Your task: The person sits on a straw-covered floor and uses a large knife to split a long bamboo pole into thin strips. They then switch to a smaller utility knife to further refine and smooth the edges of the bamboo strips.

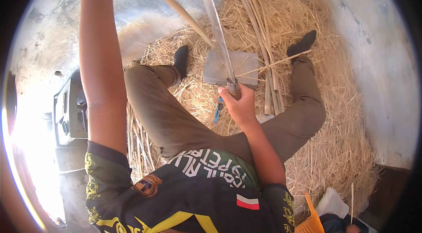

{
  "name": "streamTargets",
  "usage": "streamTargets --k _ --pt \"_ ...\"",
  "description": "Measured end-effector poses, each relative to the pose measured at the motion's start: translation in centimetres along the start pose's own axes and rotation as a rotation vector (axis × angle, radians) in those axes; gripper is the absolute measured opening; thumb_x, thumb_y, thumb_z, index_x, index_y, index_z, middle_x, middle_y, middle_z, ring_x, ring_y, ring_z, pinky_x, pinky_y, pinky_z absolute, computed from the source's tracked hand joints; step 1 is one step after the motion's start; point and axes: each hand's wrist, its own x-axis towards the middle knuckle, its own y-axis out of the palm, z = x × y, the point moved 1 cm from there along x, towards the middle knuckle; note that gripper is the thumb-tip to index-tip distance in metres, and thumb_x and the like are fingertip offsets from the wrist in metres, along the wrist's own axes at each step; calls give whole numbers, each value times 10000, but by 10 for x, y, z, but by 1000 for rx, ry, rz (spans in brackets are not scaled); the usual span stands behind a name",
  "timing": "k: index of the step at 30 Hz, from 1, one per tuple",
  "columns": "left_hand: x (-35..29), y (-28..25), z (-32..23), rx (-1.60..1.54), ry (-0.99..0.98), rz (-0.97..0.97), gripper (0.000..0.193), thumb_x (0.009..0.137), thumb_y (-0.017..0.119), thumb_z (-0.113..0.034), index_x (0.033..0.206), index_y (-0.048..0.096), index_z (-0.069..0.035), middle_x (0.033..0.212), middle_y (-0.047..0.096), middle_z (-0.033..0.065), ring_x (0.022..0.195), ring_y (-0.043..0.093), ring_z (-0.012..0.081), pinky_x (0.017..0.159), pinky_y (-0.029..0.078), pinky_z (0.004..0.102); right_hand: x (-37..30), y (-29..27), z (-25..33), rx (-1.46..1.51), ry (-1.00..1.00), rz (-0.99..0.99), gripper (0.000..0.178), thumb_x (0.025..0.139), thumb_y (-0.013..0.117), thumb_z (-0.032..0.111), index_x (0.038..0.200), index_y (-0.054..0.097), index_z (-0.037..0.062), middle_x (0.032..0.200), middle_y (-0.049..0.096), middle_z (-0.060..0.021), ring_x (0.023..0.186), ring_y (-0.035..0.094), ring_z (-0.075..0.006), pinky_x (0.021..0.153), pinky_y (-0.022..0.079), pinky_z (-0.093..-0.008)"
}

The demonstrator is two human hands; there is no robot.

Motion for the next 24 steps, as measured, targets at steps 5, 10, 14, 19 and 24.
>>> streamTargets --k 5,10,14,19,24 --pt "-8 13 -4 -85 -32 -10 412 1075 503 -450 856 509 -101 586 382 -38 447 384 98 404 289 252 -11 11 72 23 -86 -99 277 958 742 190 766 616 36 646 521 75 590 412 -17 524 324 -247" --pt "-16 28 -14 -79 -88 -43 406 1072 505 -425 806 493 -118 578 408 -32 444 397 97 401 289 260 -23 17 68 -159 86 -83 302 952 736 184 738 593 26 612 516 55 574 432 -35 519 337 -269" --pt "-32 36 -22 -49 -65 -65 428 1069 511 -431 772 488 -123 572 427 -26 445 406 101 411 315 265 -30 4 64 -287 209 -41 286 946 739 182 750 607 21 598 521 44 543 449 -42 498 342 -271" --pt "-37 45 -22 59 107 -96 452 1065 516 -444 740 478 -131 557 425 -23 445 406 101 421 328 265 -38 12 97 23 104 -106 240 937 741 183 809 627 16 574 509 34 452 444 -40 416 325 -256" --pt "-57 50 -49 -268 -148 320 469 1064 514 -454 719 446 -145 550 368 -45 432 360 88 401 269 260 -39 -2 96 -45 307 105 246 949 734 184 822 613 13 557 499 33 409 444 -46 372 327 -262"
